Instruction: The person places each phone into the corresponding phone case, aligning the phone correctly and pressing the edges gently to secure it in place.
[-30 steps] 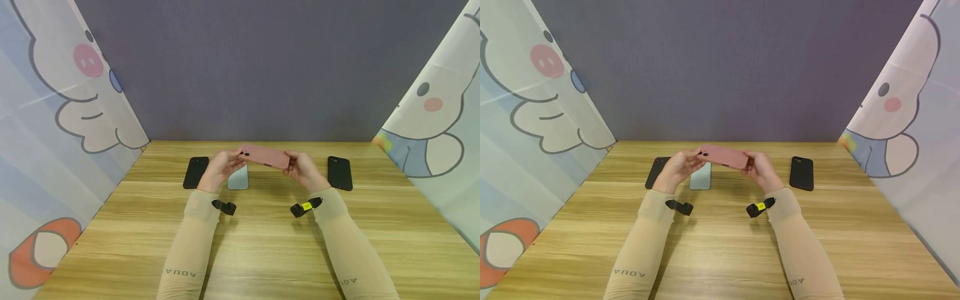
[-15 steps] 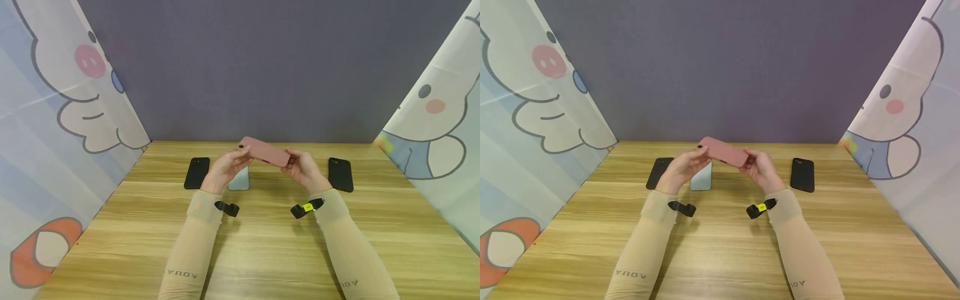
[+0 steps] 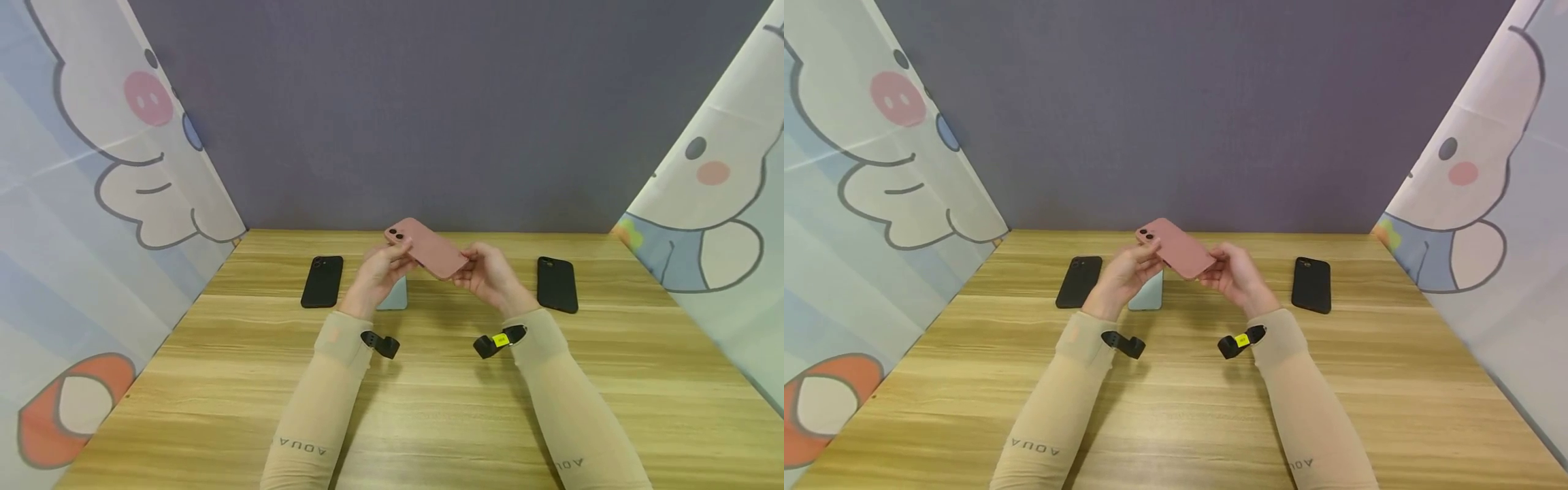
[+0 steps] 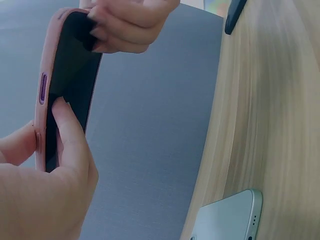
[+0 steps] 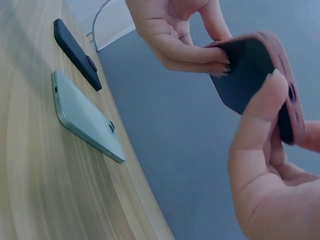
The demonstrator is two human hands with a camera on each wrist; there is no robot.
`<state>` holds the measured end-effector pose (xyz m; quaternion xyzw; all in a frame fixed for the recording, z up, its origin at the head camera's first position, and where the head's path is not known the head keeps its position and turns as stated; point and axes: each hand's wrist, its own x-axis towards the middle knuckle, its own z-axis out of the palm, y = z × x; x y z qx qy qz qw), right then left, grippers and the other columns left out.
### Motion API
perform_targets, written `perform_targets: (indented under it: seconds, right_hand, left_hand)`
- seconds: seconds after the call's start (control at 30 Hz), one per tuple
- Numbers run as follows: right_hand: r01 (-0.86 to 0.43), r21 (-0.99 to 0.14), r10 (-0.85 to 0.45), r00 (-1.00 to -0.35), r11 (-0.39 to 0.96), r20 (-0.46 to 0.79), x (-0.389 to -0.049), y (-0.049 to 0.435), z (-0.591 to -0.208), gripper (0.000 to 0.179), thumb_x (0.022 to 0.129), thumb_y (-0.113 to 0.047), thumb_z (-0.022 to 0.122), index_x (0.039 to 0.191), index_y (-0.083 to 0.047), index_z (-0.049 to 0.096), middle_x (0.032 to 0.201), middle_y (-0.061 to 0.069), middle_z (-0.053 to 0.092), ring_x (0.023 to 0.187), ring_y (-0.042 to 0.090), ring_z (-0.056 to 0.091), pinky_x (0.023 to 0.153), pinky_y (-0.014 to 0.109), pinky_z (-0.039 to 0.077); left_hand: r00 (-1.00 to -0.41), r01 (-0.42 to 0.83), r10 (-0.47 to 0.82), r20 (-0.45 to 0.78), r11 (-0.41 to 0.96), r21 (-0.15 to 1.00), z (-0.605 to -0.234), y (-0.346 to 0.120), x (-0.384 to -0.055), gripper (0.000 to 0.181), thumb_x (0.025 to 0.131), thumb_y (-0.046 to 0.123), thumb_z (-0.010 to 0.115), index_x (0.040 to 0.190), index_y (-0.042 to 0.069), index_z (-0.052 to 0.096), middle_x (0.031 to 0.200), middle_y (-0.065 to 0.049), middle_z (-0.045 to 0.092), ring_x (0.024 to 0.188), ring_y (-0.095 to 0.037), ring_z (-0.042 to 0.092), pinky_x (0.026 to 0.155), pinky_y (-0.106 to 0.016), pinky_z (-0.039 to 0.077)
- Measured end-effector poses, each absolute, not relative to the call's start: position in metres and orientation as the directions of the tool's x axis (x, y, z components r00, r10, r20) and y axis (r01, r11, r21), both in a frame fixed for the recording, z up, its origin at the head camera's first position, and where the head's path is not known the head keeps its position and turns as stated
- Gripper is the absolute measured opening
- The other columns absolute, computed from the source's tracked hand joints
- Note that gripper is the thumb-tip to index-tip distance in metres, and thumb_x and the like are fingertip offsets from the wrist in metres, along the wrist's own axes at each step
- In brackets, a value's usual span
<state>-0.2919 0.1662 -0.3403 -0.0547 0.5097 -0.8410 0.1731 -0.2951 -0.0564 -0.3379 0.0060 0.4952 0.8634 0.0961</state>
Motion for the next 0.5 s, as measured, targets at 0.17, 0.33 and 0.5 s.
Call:
perform_targets:
  seconds: [0.17, 0.33, 0.5]
  right_hand:
    - [0.232, -0.915, -0.434, -0.898, -0.329, -0.072, -0.2906, 0.1661, -0.3393, 0.038, 0.107, -0.014, 0.037, 0.087, -0.01, 0.069, 0.073, 0.006, 0.068, 0.06, 0.017, 0.063, 0.06, 0.029, 0.054]
    - [0.227, -0.936, -0.45, -0.889, -0.27, -0.086, -0.2907, 0.1644, -0.3407, 0.025, 0.108, -0.018, 0.045, 0.1, -0.011, 0.068, 0.085, 0.005, 0.065, 0.07, 0.017, 0.064, 0.065, 0.029, 0.056]
    - [0.219, -0.947, -0.427, -0.898, -0.236, -0.101, -0.2906, 0.1641, -0.3424, 0.02, 0.106, -0.016, 0.051, 0.101, -0.01, 0.07, 0.086, 0.005, 0.068, 0.073, 0.016, 0.067, 0.066, 0.029, 0.058]
  left_hand:
    - [-0.987, -0.15, 0.121, -0.103, -0.489, 0.859, -0.3366, -0.0567, -0.296, 0.013, 0.1, 0.007, 0.065, 0.089, 0.005, 0.071, 0.09, -0.007, 0.066, 0.081, -0.019, 0.065, 0.082, -0.031, 0.058]
    - [-0.981, -0.17, 0.155, -0.113, -0.426, 0.889, -0.3382, -0.056, -0.2964, 0.019, 0.1, 0.007, 0.065, 0.084, 0.008, 0.076, 0.089, -0.006, 0.067, 0.076, -0.017, 0.064, 0.077, -0.029, 0.057]
    - [-0.975, -0.185, 0.183, -0.128, -0.347, 0.92, -0.3409, -0.0539, -0.2962, 0.02, 0.1, 0.012, 0.067, 0.083, 0.01, 0.077, 0.087, -0.004, 0.067, 0.074, -0.015, 0.062, 0.073, -0.028, 0.055]
